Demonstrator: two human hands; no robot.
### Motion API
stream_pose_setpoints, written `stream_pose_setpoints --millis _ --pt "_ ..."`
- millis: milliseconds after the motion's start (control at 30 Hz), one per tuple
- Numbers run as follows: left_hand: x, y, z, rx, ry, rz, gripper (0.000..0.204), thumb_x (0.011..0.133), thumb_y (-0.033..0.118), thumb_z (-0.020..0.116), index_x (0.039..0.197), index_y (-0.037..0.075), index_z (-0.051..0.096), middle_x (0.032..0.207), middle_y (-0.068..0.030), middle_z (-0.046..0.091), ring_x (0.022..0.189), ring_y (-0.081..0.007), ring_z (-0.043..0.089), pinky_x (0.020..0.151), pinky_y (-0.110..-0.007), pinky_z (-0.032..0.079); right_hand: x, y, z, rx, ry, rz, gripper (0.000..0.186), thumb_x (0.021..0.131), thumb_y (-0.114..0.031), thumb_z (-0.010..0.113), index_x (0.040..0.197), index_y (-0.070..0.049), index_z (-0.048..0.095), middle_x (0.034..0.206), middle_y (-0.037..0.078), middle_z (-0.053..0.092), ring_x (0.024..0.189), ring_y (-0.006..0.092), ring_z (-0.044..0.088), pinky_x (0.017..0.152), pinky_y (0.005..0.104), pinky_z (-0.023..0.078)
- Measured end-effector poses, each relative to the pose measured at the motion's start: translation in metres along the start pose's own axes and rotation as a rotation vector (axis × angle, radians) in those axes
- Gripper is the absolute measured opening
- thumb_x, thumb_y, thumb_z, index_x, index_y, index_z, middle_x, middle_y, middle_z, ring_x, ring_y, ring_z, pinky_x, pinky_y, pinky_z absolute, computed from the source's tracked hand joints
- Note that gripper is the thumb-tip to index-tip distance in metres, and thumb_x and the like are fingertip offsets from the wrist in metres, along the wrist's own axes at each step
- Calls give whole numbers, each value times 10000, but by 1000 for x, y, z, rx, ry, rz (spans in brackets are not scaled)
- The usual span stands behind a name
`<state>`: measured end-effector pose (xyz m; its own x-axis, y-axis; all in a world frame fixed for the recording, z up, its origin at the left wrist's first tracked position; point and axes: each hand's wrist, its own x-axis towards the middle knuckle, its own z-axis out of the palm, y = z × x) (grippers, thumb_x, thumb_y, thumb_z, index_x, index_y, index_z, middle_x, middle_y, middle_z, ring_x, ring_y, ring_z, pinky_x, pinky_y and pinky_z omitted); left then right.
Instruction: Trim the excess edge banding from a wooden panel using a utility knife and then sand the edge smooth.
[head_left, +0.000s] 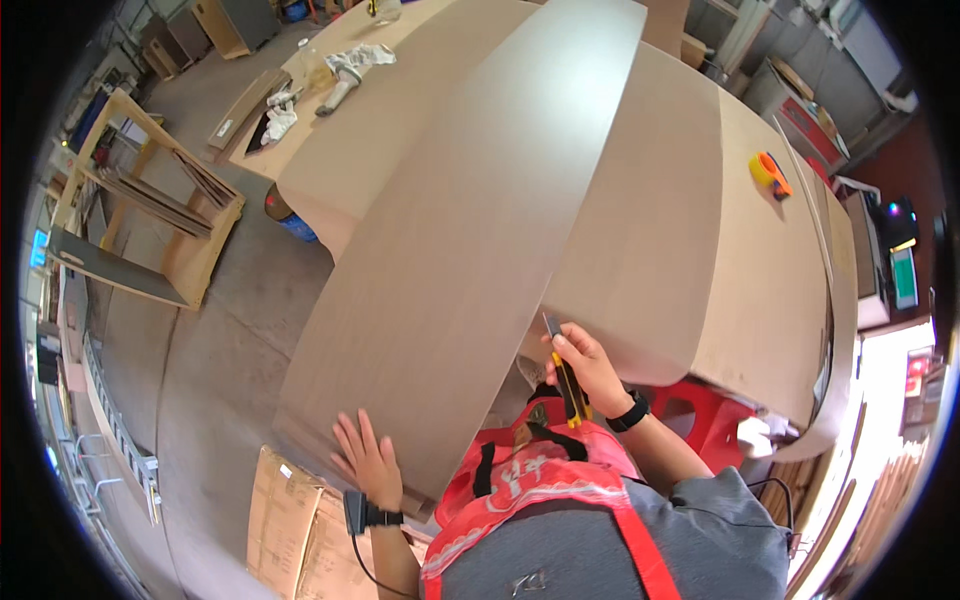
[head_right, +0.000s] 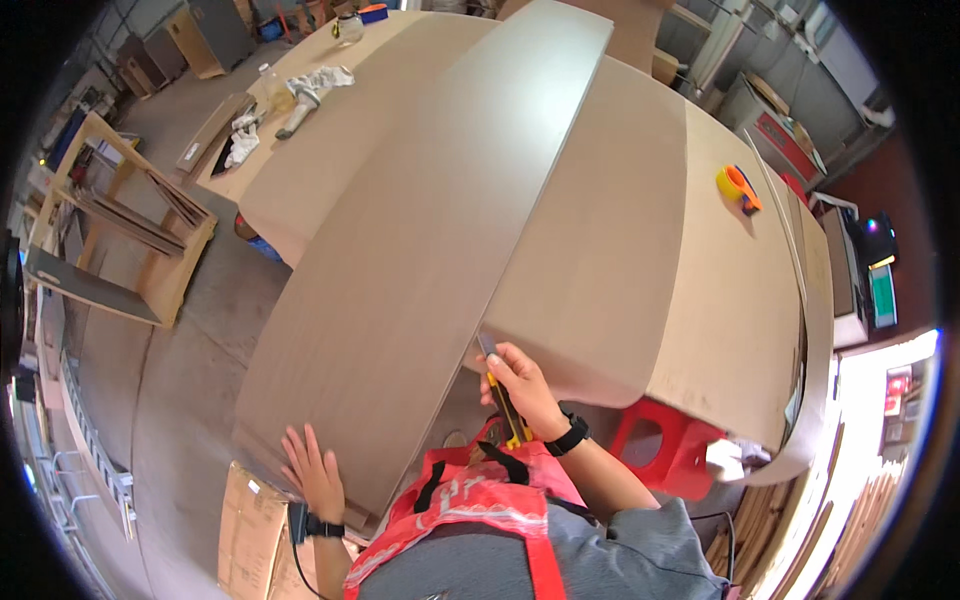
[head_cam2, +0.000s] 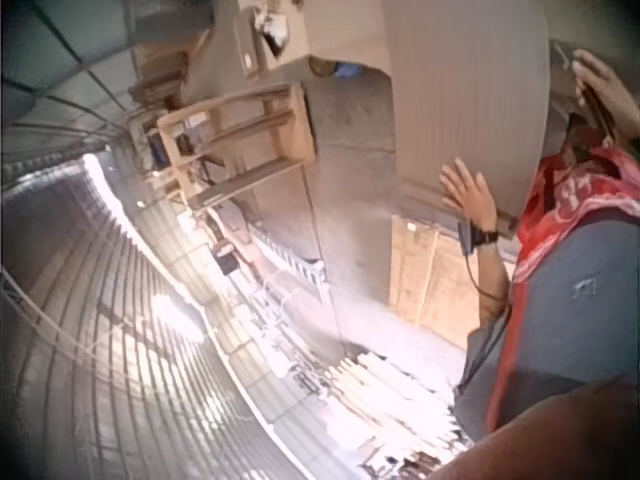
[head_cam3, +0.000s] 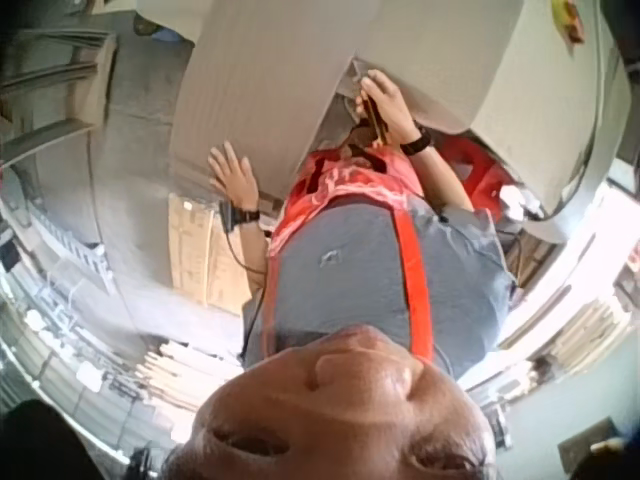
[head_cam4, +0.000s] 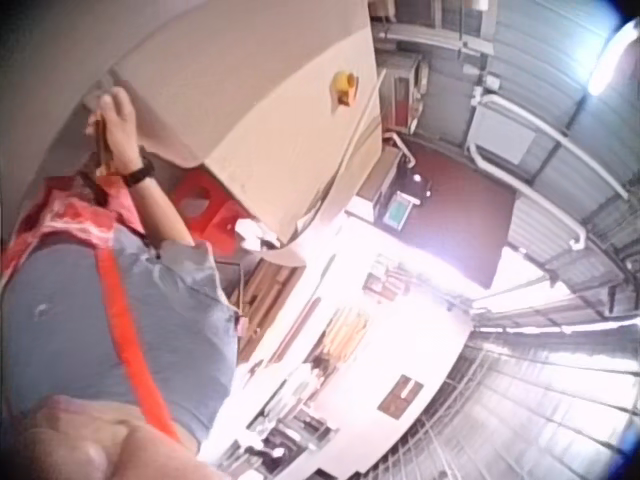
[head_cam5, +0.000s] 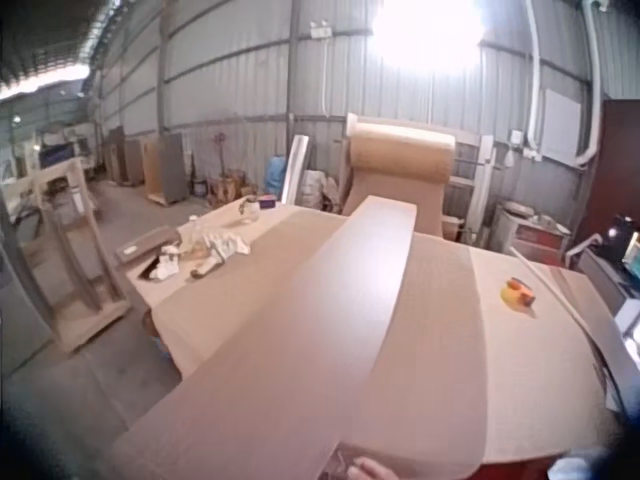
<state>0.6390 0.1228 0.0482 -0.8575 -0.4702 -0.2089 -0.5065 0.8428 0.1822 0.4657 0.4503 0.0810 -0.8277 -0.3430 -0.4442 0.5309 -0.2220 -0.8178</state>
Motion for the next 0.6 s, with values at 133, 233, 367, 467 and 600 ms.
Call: stream_pose_setpoints --millis 133,233,367,467,600 --pt "-38 23 18 -197 39 -25 747 931 294 558 1573 119 218 1643 -194 81 1512 -402 60 1188 -585 93 66 -44 -76 -316 112 -197 254 1053 -249 475 1169 -47 578 735 -4 574 666 78 554 627 240 446" --pt "-57 49 24 -291 -44 -42 932 812 300 712 1569 91 210 1623 -274 10 1493 -468 30 1201 -548 97 107 -86 -131 -619 243 -321 239 1046 -232 481 1155 -39 570 722 32 573 660 119 565 633 280 456" --pt "-55 73 12 -204 -98 -78 1135 673 326 838 1580 123 186 1623 -273 5 1495 -462 34 1199 -536 152 171 -137 -203 -945 385 -503 200 1037 -193 462 1120 -38 558 791 145 636 724 316 634 655 403 481" --pt "-51 92 -3 -194 -161 -132 1207 611 291 883 1580 122 184 1622 -273 2 1499 -452 33 1202 -508 178 226 -174 -243 -1245 538 -593 158 1024 -176 464 1067 -54 554 897 188 673 835 421 635 672 505 485" --pt "-47 100 -4 -178 -174 -190 1232 570 252 910 1574 125 207 1625 -261 14 1503 -433 54 1199 -484 210 305 -222 -283 -1532 678 -629 147 1011 -174 460 1049 -77 564 871 204 668 824 410 646 666 527 489"
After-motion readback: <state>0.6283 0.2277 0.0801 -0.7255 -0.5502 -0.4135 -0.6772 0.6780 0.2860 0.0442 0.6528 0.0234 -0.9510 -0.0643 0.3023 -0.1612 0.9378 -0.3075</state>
